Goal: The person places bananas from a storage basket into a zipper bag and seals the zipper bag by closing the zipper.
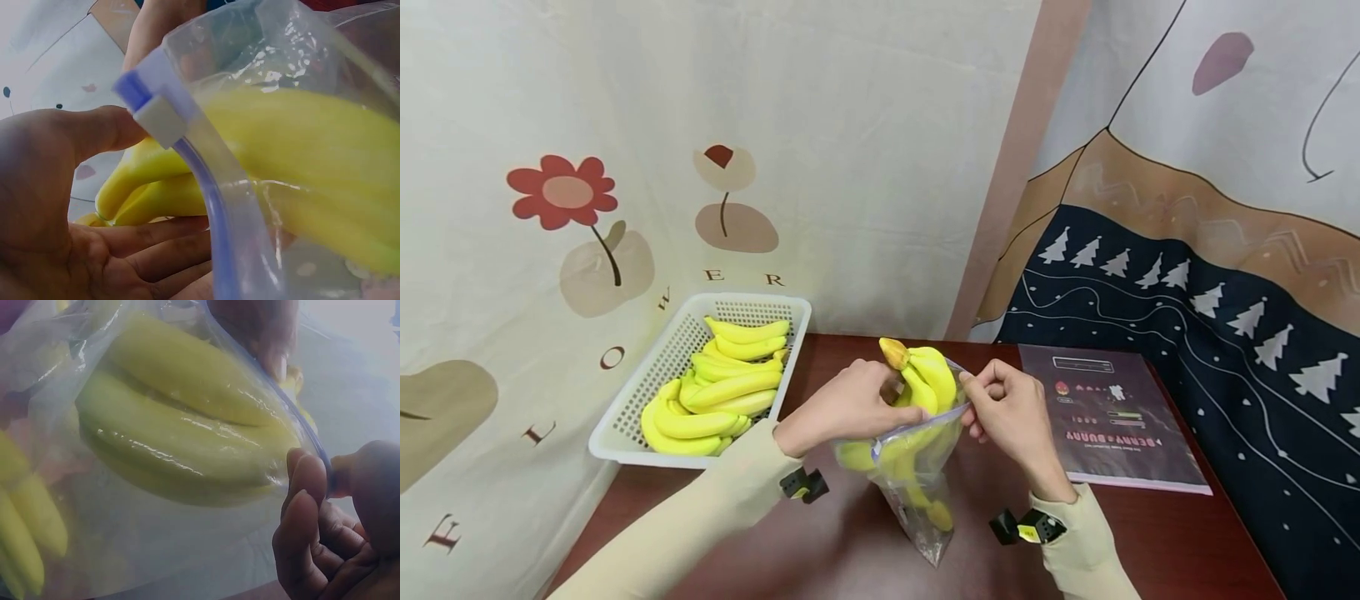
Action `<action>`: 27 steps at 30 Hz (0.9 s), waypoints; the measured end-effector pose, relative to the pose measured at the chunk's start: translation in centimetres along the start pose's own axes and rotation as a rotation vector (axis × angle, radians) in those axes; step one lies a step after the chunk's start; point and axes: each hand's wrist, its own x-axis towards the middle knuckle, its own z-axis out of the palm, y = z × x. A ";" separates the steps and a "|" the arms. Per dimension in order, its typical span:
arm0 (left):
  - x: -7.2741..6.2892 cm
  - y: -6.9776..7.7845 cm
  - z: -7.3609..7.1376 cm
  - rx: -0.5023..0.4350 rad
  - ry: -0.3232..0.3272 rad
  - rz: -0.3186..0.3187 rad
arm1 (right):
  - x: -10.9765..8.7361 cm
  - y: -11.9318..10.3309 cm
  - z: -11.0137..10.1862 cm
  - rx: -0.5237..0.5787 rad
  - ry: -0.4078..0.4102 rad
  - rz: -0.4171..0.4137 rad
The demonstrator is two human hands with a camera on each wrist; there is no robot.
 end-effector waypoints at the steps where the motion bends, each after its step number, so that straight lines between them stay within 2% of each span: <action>1: 0.1 -0.1 0.0 -0.008 -0.002 -0.017 | 0.0 0.0 0.1 0.002 0.002 -0.015; 9: 0.7 -1.1 -0.2 -0.118 -0.079 -0.135 | -0.2 0.1 0.6 0.027 -0.008 -0.087; 18: 0.6 -0.7 0.6 -0.066 -0.130 -0.122 | -0.2 -0.2 1.3 0.008 0.015 -0.104; 27: 0.5 -0.5 0.8 -0.025 -0.140 -0.199 | -0.5 -0.4 1.8 0.027 -0.014 -0.142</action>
